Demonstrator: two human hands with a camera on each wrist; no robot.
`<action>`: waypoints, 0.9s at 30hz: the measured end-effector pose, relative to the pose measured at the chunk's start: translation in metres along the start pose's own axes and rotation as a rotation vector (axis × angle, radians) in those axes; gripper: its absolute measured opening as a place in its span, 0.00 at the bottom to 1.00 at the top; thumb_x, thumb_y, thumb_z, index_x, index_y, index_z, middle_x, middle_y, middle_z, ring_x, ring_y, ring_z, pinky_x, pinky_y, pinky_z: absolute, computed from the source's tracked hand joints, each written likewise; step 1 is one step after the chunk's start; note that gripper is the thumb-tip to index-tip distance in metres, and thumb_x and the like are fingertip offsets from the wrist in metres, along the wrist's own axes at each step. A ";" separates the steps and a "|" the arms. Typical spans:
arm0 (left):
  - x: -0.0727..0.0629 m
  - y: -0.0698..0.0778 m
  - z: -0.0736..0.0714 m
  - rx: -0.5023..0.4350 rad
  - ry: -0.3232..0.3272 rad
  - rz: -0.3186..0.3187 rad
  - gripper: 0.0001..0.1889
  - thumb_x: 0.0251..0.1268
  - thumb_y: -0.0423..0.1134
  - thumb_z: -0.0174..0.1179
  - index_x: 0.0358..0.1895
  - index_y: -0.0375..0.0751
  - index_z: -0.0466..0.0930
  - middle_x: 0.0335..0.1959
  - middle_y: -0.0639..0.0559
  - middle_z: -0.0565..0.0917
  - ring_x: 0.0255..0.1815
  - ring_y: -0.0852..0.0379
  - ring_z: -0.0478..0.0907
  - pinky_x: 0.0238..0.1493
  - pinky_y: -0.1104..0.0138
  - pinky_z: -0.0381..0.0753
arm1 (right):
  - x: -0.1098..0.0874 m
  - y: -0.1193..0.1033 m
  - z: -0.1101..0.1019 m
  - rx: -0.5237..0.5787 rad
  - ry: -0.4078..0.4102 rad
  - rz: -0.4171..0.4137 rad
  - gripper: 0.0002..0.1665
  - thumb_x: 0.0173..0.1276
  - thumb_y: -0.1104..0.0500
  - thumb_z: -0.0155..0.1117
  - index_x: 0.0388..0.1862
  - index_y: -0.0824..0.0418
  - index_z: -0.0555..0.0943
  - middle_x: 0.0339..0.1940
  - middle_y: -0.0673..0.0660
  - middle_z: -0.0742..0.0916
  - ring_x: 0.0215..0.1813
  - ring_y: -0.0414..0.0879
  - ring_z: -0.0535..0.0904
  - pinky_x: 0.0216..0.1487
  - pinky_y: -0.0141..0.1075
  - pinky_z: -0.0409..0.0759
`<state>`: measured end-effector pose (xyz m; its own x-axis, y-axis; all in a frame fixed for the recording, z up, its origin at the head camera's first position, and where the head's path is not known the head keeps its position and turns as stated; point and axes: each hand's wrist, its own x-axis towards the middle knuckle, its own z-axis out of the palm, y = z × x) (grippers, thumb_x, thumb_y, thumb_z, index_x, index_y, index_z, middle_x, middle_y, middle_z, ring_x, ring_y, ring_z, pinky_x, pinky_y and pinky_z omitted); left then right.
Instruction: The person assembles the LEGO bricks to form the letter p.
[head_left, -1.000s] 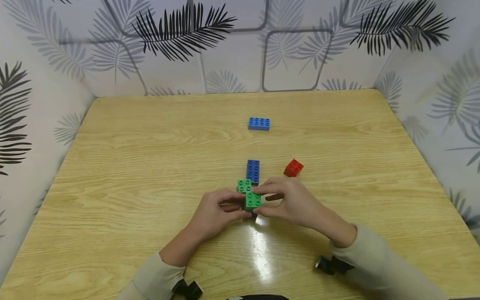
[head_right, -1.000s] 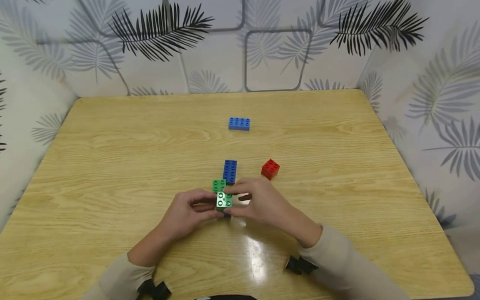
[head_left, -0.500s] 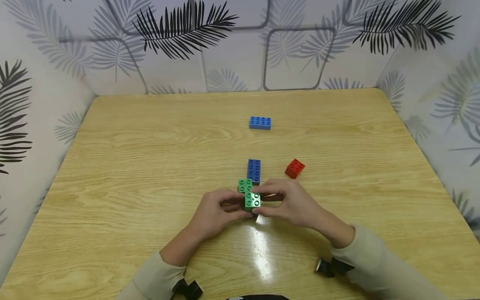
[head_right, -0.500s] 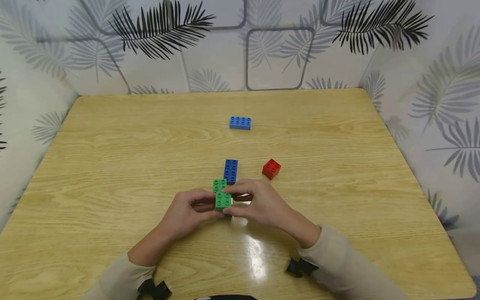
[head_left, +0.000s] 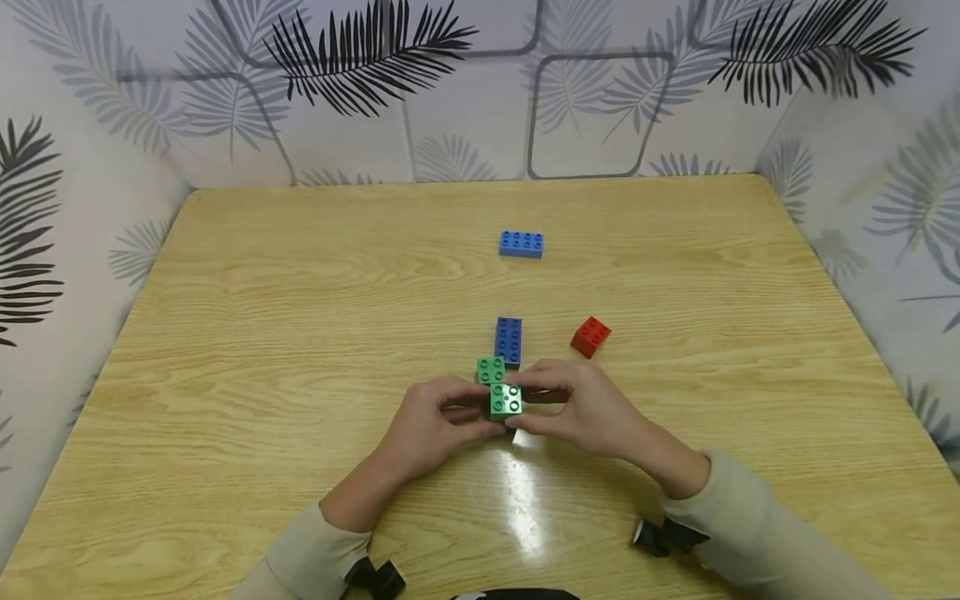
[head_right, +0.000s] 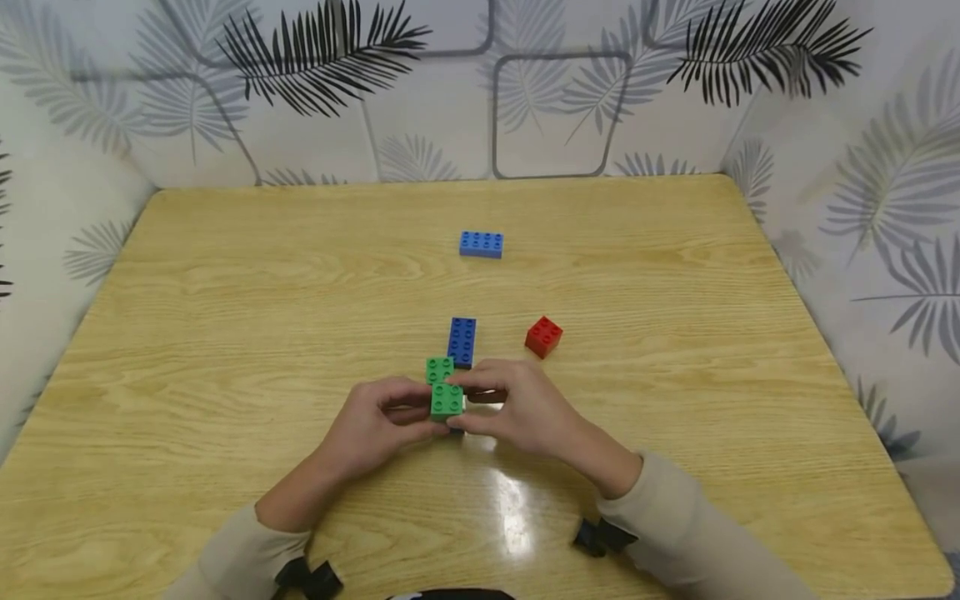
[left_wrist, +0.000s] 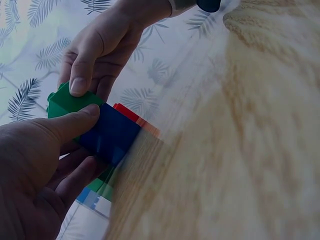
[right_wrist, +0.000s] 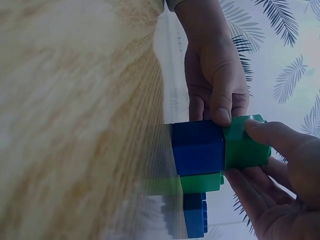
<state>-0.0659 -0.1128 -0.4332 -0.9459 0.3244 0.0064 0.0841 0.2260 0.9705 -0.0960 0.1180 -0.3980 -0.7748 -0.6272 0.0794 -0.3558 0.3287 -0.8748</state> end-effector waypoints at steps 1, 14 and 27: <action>0.000 0.000 0.000 0.002 0.001 0.002 0.20 0.51 0.30 0.76 0.50 0.34 0.85 0.48 0.42 0.87 0.52 0.49 0.86 0.53 0.71 0.87 | 0.000 0.000 0.000 -0.008 0.003 0.002 0.27 0.57 0.63 0.78 0.57 0.60 0.84 0.48 0.53 0.89 0.51 0.44 0.85 0.49 0.33 0.90; 0.001 0.001 -0.002 0.024 0.002 0.002 0.20 0.51 0.31 0.76 0.50 0.35 0.85 0.48 0.43 0.86 0.52 0.49 0.86 0.53 0.72 0.87 | 0.002 -0.003 0.001 -0.018 -0.006 0.025 0.26 0.58 0.63 0.78 0.57 0.61 0.84 0.47 0.54 0.89 0.51 0.46 0.85 0.51 0.37 0.90; 0.001 0.000 -0.002 0.024 0.003 0.003 0.20 0.50 0.30 0.76 0.49 0.34 0.85 0.48 0.42 0.86 0.51 0.49 0.86 0.53 0.72 0.87 | 0.004 -0.005 0.001 -0.030 -0.027 0.038 0.25 0.60 0.63 0.76 0.57 0.62 0.84 0.49 0.55 0.88 0.52 0.47 0.85 0.52 0.34 0.89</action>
<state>-0.0671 -0.1144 -0.4327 -0.9466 0.3224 0.0096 0.0940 0.2471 0.9644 -0.0964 0.1135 -0.3935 -0.7735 -0.6329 0.0332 -0.3422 0.3730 -0.8624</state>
